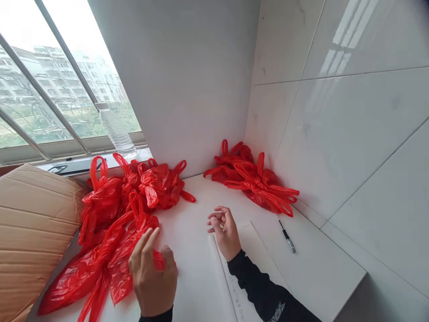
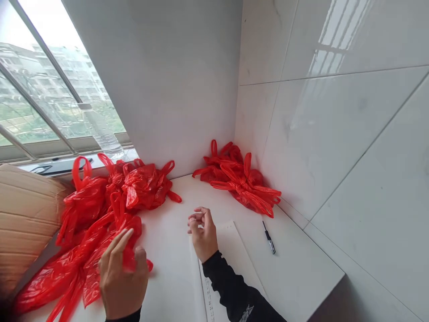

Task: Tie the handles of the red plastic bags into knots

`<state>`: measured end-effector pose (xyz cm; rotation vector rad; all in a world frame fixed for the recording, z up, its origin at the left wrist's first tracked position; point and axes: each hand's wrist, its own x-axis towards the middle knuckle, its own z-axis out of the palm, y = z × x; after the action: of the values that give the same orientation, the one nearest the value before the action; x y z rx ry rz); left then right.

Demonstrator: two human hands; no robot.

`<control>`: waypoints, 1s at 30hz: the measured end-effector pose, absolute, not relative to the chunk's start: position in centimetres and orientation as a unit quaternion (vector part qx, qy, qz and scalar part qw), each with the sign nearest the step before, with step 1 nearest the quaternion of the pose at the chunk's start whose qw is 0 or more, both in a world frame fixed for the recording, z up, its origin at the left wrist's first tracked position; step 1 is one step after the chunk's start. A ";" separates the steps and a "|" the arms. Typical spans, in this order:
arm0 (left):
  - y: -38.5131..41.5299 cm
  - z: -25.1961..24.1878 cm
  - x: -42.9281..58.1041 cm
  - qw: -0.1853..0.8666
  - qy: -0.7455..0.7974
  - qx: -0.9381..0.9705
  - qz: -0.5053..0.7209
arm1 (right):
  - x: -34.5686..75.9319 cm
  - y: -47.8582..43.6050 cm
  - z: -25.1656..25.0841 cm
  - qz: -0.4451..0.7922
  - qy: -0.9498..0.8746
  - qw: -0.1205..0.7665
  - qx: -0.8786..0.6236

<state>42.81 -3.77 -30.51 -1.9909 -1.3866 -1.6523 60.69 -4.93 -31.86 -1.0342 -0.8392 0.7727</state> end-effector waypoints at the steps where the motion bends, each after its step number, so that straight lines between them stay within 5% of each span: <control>1: -4.4 -31.1 43.7 0.074 -0.453 -0.692 -0.557 | 61.7 -4.5 -31.9 0.343 -0.330 0.744 -0.468; 10: -5.2 -33.9 45.0 -0.059 -0.431 -0.738 -0.515 | 71.6 -2.3 -34.1 0.225 -0.091 0.813 -0.529; 19: -6.1 -34.3 44.4 -0.285 -0.460 -0.645 -0.539 | 69.9 -3.0 -33.6 0.170 -0.166 0.831 -0.502; 27: -6.2 -32.2 44.5 -0.730 -0.365 -0.375 -0.440 | 65.1 -5.5 -31.1 0.421 -0.248 0.820 -0.298; 30: -6.3 -32.0 44.6 -0.802 -0.304 -0.331 -0.394 | 63.5 -6.1 -31.0 0.539 -0.237 0.763 -0.265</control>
<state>44.63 -6.26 -31.96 -2.7714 -2.5388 -3.2994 63.51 -6.13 -31.00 -0.5766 -0.5151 1.1726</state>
